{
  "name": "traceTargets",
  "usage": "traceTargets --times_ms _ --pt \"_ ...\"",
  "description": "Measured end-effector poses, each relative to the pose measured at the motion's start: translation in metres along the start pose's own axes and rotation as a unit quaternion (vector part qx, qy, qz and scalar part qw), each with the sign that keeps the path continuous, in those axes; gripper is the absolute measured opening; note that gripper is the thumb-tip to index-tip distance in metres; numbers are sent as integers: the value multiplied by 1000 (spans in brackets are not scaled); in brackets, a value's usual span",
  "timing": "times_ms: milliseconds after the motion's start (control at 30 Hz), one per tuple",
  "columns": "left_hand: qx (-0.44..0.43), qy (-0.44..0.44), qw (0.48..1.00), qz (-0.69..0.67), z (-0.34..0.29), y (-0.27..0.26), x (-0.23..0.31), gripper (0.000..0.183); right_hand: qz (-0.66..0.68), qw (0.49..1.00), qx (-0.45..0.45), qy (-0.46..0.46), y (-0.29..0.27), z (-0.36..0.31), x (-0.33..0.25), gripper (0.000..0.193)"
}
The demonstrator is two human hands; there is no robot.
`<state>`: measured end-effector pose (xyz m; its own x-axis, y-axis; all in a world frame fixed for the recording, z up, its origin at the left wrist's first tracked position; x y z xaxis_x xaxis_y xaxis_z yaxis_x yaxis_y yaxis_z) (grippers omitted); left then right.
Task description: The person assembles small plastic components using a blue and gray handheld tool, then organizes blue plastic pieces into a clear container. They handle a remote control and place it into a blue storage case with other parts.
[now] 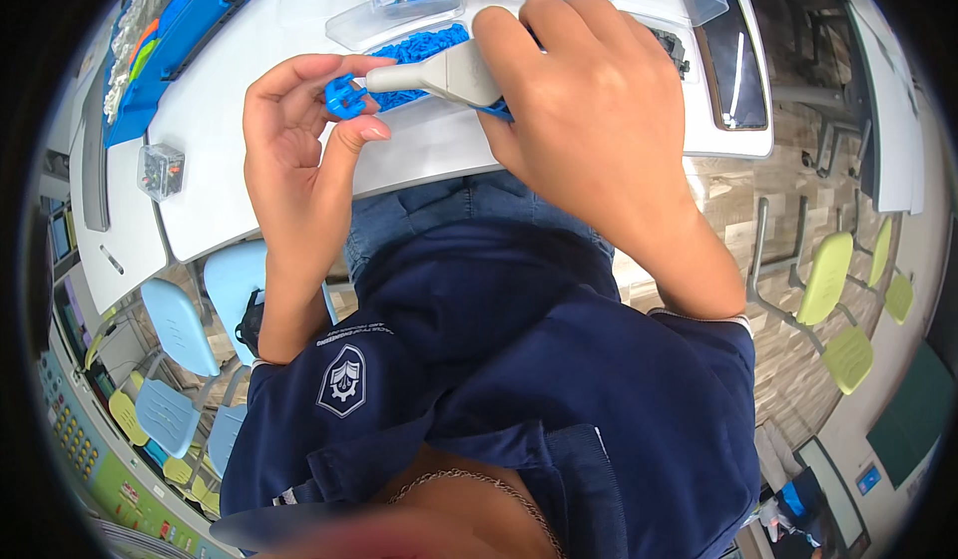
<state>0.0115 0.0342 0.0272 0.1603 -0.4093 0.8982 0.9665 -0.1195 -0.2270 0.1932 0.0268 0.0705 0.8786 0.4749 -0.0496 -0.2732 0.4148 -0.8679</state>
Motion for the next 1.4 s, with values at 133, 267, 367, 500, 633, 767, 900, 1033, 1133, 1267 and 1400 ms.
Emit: traceTargets --times_ms 133,267,367,500,633,767,900,1033,1133,1267,1400 --pt "-14 -9 1000 -16 2 1 0 40 -21 999 -5 -24 3 5 -3 44" --pt "-56 -23 998 -14 3 1 1 37 -22 999 -12 -28 6 7 -4 45" --pt "-71 -30 997 13 3 2 1 34 -18 999 -12 -28 6 8 -4 44" --pt "-80 44 989 116 5 1 7 38 -25 998 -12 -49 3 9 -3 35" --pt "-94 171 955 222 12 -4 15 41 -10 997 -9 -81 -2 10 3 31" --pt "-144 263 902 311 14 -11 23 41 -4 993 -28 -118 -1 9 4 31" --pt "-150 309 889 303 12 -14 27 42 23 990 -37 -135 -1 9 3 32" --pt "-144 335 891 269 10 -18 25 40 32 988 -57 -142 0 9 2 34" --pt "-145 337 893 259 8 -20 24 41 44 988 -57 -139 0 8 2 35" --pt "-156 325 900 247 11 -23 32 38 40 987 -48 -148 -3 8 5 34" --pt "-18 307 904 296 24 -61 51 31 -11 995 -57 -79 -14 13 28 28"
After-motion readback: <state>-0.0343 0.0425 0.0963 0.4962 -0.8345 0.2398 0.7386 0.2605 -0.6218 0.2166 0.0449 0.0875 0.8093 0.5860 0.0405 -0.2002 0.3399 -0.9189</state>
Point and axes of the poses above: each hand's wrist, its own z-axis towards the middle knuckle, its own y-axis out of the palm, x = y × z, the point moved 5 cm from there along z, towards the middle knuckle
